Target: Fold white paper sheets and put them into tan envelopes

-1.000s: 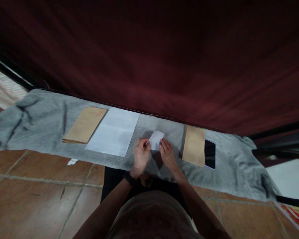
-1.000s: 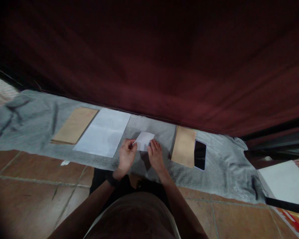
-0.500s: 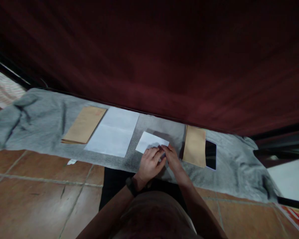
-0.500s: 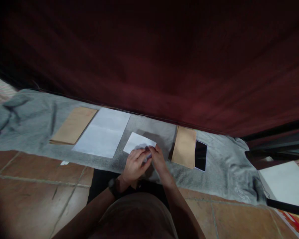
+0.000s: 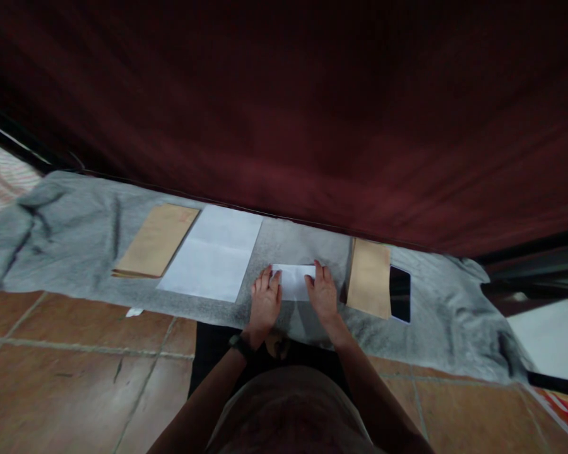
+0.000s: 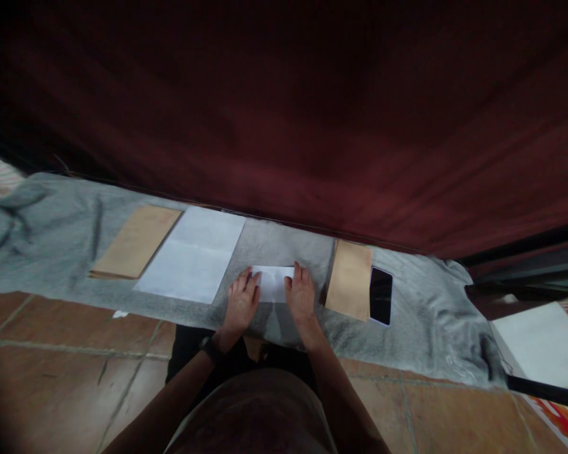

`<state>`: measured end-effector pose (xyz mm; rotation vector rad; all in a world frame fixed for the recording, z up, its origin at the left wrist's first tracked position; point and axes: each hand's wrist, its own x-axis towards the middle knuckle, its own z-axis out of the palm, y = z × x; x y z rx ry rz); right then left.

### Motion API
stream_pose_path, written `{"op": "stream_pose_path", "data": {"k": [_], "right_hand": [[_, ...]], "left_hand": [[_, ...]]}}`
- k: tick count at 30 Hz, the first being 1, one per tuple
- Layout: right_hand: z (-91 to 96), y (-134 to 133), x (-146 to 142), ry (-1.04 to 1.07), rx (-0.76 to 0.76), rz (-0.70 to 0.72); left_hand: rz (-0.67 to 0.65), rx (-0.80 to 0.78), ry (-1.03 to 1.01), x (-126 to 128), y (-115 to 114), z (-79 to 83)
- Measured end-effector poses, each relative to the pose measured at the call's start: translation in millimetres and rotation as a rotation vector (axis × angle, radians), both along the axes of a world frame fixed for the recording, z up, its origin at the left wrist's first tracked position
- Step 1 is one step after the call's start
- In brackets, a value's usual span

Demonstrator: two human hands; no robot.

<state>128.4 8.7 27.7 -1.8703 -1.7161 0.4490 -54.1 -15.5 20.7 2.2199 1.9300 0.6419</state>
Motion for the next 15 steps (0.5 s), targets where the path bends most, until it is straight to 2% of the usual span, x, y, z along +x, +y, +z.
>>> {"op": "stream_pose_path", "data": {"k": [3,7,9,15], "right_hand": [[-1.0,-8,-7,-0.168,0.098,0.089],[-7.6,-24,-24,-0.105,0.109,0.285],[-11.0,-34,-29,-0.149,0.103,0.349],[-18.3,-54,-23,-0.373,0.091,0.327]], "left_hand": [[-0.092,0.024,0.073,6,-4,0.0],[-0.255,0.021,0.110,17,-4,-5.9],[-0.278,0.008,0.145,22,-6,-10.6],[-0.251,-0.016,0.230,24,-9,-14.0]]}}
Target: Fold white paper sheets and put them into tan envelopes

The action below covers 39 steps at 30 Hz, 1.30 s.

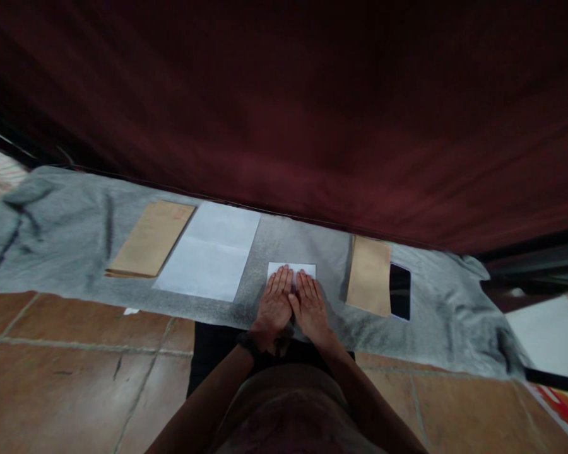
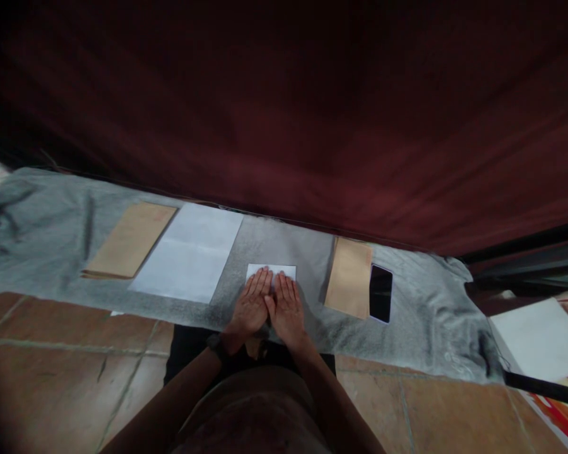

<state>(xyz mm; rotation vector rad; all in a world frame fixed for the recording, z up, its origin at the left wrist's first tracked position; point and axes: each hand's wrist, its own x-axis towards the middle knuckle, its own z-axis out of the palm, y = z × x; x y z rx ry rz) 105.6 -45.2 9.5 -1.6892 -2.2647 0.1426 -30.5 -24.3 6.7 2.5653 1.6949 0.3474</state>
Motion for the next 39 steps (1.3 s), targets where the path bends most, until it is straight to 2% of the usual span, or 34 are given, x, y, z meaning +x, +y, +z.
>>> {"op": "stream_pose_path", "data": {"k": [12,18,22,24,28,30,35,39], "right_hand": [[-3.9,-6,19,-0.072,0.071,-0.028],[-4.6,-12,32,-0.109,0.107,-0.053],[-6.3,-13,36,-0.118,0.105,-0.063],[-7.4,-14,36,-0.118,0.101,-0.065],[-8.3,-14,36,-0.110,0.094,-0.056],[-7.4,-14,37,-0.105,0.084,-0.058],[-0.4,-14,34,-0.036,0.059,-0.044],[4.8,-17,21,0.054,-0.012,0.078]], "left_hand": [[0.065,0.015,-0.073,-16,-4,8.0],[0.112,0.066,-0.101,-33,-10,6.9],[0.116,0.103,-0.114,-34,-14,13.0],[0.078,0.103,-0.109,-29,-17,16.5],[-0.140,0.068,-0.106,-16,-24,15.7],[-0.197,0.049,-0.101,-12,-27,12.6],[-0.201,0.006,-0.080,-10,-30,10.6],[-0.209,-0.004,-0.084,-10,-30,9.9]]}}
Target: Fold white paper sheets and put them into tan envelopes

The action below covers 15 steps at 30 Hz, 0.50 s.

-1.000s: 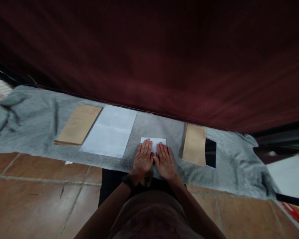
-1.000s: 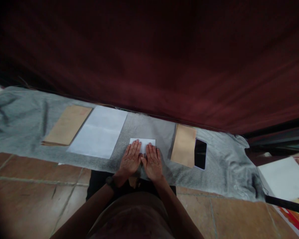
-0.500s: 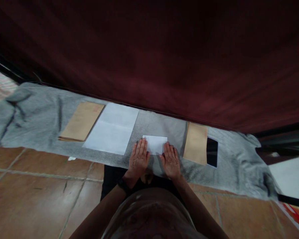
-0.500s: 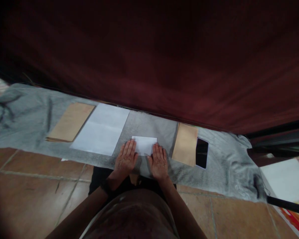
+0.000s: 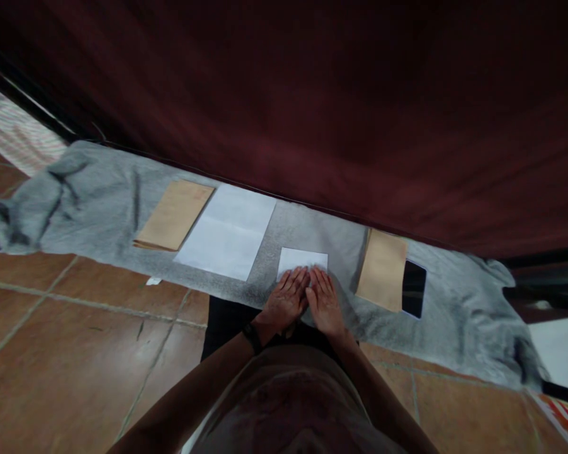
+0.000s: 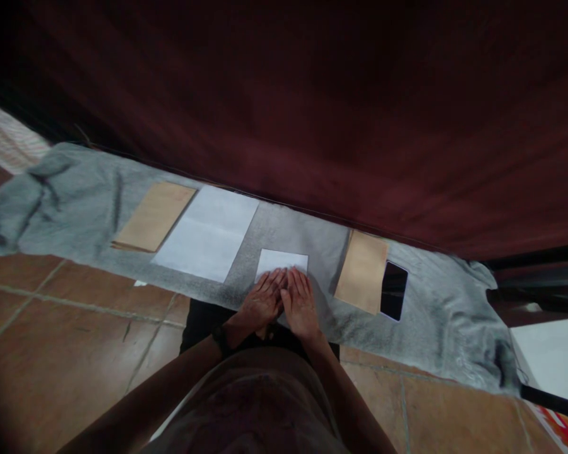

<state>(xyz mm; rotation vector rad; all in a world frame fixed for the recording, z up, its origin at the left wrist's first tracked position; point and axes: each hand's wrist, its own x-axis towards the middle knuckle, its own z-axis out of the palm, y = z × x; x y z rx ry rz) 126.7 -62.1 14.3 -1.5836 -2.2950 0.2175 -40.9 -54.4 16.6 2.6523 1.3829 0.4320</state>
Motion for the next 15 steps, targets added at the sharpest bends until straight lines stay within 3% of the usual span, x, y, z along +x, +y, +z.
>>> {"op": "stream_pose_path", "data": {"k": [4,15], "right_hand": [[-0.2,-8,-9,-0.019,-0.038,0.037],[-1.7,-18,5,-0.118,0.064,0.004]], "left_hand": [[-0.004,0.002,0.001,-2,-2,-3.6],[0.088,-0.002,0.032,-21,-8,3.0]]}}
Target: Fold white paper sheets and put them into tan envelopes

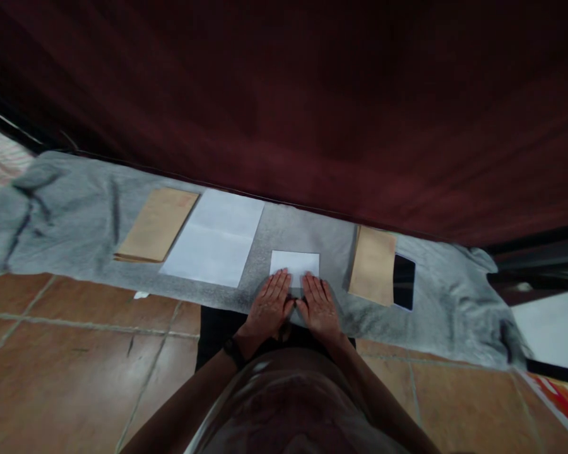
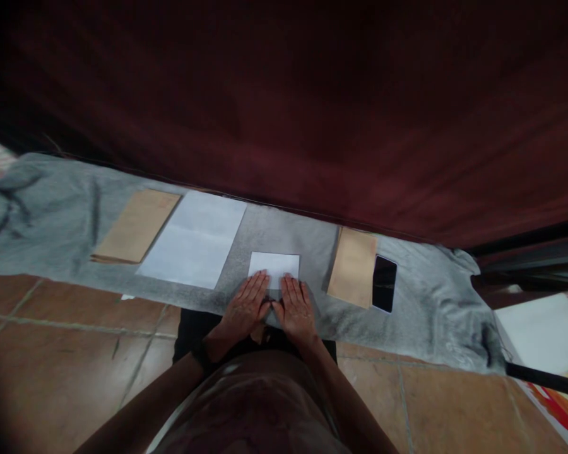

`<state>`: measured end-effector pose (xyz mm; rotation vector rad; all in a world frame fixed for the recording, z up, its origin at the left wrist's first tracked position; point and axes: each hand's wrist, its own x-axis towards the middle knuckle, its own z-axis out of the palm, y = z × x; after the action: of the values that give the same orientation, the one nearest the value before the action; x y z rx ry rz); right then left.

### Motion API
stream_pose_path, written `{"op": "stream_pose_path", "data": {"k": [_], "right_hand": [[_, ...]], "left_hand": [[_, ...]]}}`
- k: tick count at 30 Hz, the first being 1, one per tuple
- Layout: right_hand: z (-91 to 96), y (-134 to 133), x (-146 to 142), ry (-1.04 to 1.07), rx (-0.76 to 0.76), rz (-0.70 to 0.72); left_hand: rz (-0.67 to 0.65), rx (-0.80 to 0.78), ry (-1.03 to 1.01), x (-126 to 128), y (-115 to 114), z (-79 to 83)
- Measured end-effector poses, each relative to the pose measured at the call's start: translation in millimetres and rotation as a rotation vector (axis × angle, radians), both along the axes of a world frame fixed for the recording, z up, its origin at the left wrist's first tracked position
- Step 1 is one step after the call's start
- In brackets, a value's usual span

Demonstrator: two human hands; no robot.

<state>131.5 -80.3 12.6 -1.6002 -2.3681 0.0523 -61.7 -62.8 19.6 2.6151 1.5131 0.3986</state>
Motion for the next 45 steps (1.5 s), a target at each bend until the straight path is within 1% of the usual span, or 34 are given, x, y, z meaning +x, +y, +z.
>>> {"op": "stream_pose_path", "data": {"k": [8,11,13,16,19,22,25,31,34,37,40,43,45], "right_hand": [[0.8,-7,15,-0.013,-0.004,-0.065],[-0.6,-8,17,-0.008,0.004,-0.067],[-1.2,-8,17,-0.007,0.007,-0.067],[-1.5,-8,16,-0.014,0.007,-0.070],[-2.2,-8,16,-0.024,0.001,-0.064],[-3.6,-8,17,-0.027,-0.001,-0.062],[-4.5,-7,17,-0.023,-0.001,-0.068],[-1.5,-8,16,-0.005,-0.007,-0.079],[1.3,-6,17,0.017,-0.017,-0.071],[6.1,2,15,0.044,-0.033,-0.082],[12.5,21,4,0.064,-0.042,-0.103],[15.8,44,-14,0.069,-0.066,-0.051],[14.3,56,-25,0.067,-0.085,-0.027]], "left_hand": [[0.089,-0.023,0.048,-15,-6,2.1],[0.109,-0.018,0.041,-14,-5,4.6],[0.102,-0.007,0.018,-6,-2,6.5],[0.037,-0.004,-0.024,16,9,7.5],[-0.020,-0.032,-0.032,39,23,5.0],[-0.036,-0.045,-0.022,51,34,0.6],[-0.001,-0.021,-0.027,47,41,-3.0],[0.120,-0.002,-0.023,21,46,-5.1],[0.155,-0.015,-0.022,15,47,-4.9],[0.156,-0.027,-0.017,14,47,-4.7],[0.150,-0.031,-0.013,14,47,-4.2],[0.131,-0.031,0.002,13,47,-3.2],[0.119,-0.028,0.022,12,47,-2.7]]}}
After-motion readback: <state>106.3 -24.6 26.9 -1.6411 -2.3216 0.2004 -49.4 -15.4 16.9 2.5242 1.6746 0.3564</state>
